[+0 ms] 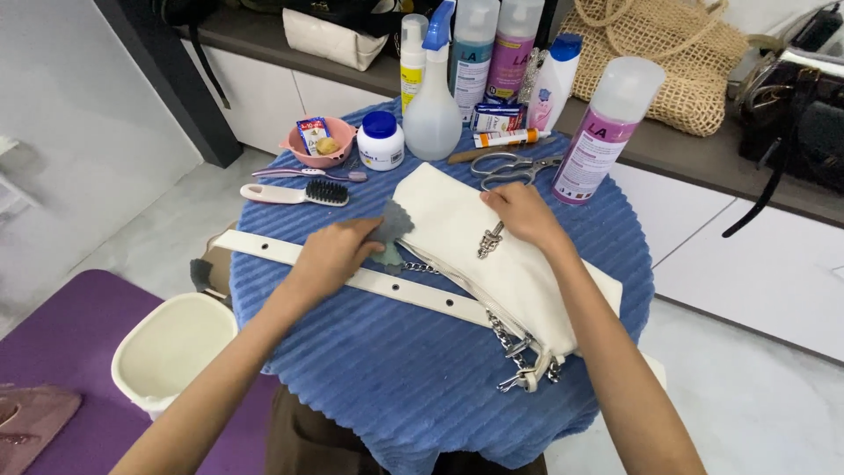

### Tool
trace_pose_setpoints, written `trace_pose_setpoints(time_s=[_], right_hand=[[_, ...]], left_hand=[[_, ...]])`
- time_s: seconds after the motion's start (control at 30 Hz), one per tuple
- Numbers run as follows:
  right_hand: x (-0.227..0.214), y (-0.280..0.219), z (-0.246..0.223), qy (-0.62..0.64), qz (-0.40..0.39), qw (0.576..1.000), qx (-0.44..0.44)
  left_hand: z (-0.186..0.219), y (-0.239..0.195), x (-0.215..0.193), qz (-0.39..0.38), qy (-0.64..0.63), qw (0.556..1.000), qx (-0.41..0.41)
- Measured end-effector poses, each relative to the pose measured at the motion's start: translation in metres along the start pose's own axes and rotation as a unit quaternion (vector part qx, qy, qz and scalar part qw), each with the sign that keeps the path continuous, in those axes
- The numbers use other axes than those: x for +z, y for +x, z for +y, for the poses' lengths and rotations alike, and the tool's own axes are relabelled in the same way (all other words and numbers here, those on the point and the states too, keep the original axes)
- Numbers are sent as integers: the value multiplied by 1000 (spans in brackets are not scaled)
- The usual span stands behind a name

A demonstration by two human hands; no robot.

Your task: The person is cleaning a white leather bag using various cleaning agents, a sponge, a cloth, and a toothbrush to scrub the surface and details.

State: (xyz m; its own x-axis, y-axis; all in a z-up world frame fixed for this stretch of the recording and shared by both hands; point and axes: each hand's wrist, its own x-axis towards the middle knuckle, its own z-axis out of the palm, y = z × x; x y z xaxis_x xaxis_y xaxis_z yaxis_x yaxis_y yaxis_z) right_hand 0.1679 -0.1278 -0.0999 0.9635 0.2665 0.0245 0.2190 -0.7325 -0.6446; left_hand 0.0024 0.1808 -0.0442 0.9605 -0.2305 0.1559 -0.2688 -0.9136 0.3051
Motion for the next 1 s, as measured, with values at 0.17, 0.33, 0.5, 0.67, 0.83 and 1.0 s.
trace_pose_setpoints(time_s=[0.17,0.33,0.5,0.67,0.83,1.0], right_hand=[[5,2,4,-25,22,999,-1],[-23,-70,-84,-206,92,974,-9],[-2,-148,-152,17,191,972,-138],[18,-197,-199,273,-61,960,-9],[11,-195,-239,470,-44,881,32],[20,-155,-210,235,-36,969,71]], left_hand=[[-25,25,49,74,129,988,37],[-13,20,38,110,75,991,9],[-10,11,23,66,-207,973,-83],[10,-20,0,44,-372,920,-115],[37,-69,-19,54,-416,906,-59],[34,-69,-27,46,-495,857,-135]])
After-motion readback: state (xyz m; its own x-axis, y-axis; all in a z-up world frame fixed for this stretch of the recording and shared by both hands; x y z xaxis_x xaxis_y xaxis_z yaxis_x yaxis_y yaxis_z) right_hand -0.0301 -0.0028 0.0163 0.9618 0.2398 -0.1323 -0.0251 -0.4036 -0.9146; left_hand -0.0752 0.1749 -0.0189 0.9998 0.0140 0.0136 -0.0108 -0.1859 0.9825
